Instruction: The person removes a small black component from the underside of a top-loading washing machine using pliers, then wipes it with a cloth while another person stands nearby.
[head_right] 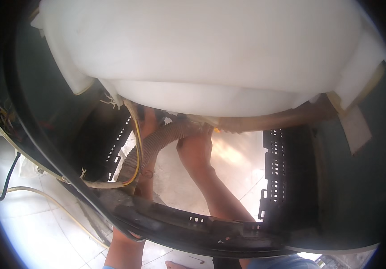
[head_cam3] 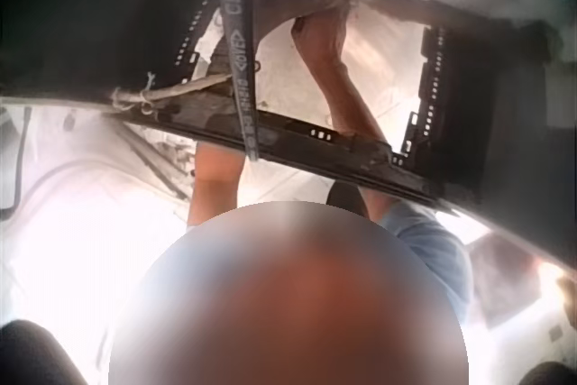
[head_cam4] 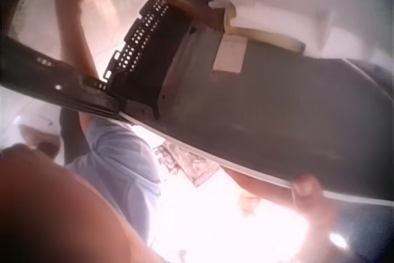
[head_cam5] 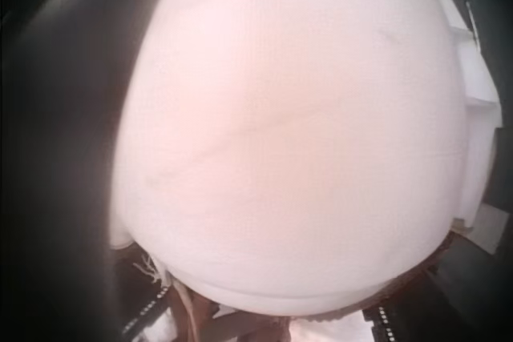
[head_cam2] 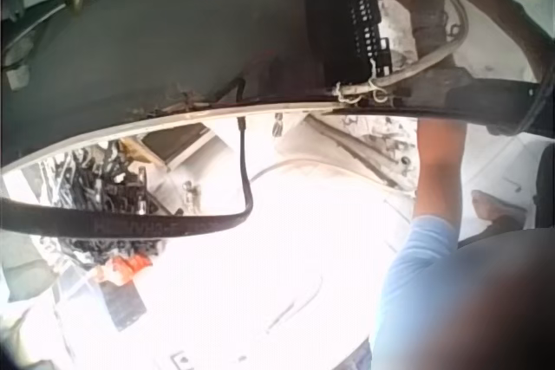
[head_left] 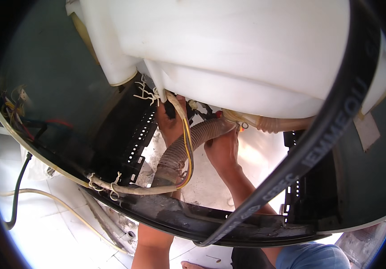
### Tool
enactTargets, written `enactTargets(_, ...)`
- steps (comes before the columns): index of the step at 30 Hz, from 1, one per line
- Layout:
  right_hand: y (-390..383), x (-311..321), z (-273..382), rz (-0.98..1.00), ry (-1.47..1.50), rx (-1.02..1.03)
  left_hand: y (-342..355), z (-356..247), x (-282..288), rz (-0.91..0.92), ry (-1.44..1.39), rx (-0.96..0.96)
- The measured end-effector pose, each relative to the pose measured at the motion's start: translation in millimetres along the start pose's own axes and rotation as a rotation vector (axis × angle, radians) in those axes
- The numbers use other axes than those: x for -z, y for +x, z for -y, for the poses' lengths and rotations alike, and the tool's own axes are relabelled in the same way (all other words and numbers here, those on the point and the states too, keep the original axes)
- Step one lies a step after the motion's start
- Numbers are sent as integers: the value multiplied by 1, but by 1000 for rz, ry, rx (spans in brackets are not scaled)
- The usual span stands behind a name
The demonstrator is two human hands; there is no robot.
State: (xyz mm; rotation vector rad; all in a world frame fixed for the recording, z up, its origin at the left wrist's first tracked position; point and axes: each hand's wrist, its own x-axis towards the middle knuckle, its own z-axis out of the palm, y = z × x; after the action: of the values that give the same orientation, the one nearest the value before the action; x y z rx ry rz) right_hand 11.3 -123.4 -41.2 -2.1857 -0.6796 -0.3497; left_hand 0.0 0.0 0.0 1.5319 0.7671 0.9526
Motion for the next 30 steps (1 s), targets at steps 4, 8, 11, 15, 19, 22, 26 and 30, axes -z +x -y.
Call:
enactTargets(4,-1,-6,9,-2,22,17,1,-2,5,-95,52,21)
enactTargets(8,-3,-14,-18,21,79,-155,0,10,-7,-19,133,7)
enactTargets(11,0,-12,-16,136,137,-406,-2,15,-5,-3,179,-16)
enactTargets(15,10,-2,-5,173,3,-151,-5,6,9,66,148,-22)
enactTargets(19,20,14,-5,422,205,-382,-3,-13,14,345,88,212)
enactTargets(22,18,24,-29,421,112,-476,-5,-15,-2,547,165,327)
enactTargets(26,21,19,-2,541,110,-438,-1,-1,31,428,62,250)
enactTargets(30,11,17,-10,431,194,-355,-2,10,27,422,9,191)
